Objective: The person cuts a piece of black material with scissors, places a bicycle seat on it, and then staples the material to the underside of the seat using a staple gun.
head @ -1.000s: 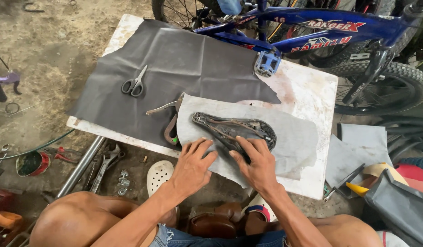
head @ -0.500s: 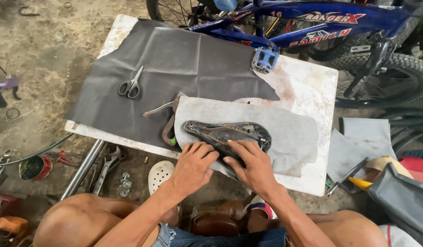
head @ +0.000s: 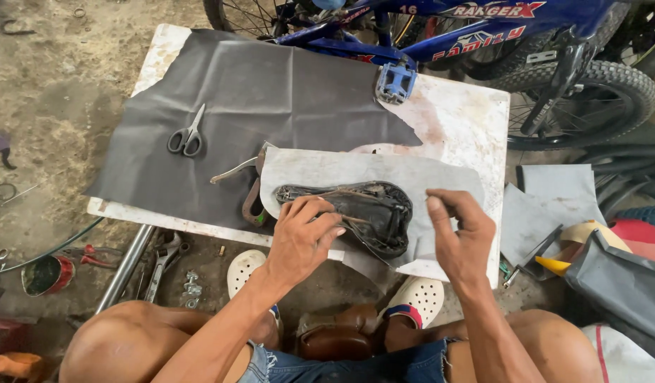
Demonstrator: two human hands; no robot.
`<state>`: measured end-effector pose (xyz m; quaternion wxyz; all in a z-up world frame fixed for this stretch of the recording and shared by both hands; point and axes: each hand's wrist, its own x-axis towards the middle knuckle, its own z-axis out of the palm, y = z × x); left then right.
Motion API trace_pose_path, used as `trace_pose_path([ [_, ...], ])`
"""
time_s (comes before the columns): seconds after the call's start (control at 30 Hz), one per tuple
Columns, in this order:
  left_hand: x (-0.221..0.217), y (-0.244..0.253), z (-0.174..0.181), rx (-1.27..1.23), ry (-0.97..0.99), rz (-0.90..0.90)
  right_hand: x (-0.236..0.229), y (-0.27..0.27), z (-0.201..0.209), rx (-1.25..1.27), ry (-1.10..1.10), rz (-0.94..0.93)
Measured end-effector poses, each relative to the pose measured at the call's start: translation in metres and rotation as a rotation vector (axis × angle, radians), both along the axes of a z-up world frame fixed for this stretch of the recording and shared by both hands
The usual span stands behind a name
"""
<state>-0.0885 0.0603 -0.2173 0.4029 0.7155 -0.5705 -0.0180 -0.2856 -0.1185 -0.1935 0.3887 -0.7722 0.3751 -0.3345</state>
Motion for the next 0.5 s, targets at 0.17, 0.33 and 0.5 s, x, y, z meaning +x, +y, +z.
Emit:
trace_pose_path([
  [0.17, 0.001, -0.014, -0.009, 0.055, 0.089, 0.007, 0.021, 0.044, 0.004, -0.212, 0.152, 0.373],
  [0.33, 0.002, -0.018, -0.007, 0.202, 0.144, -0.008, 0.029, 0.062, -0.015, -0.229, 0.352, 0.353],
  [0.5, 0.004, -0.008, -0.005, 0.144, 0.251, -0.046, 0.026, 0.070, -0.016, -0.295, 0.291, 0.279],
])
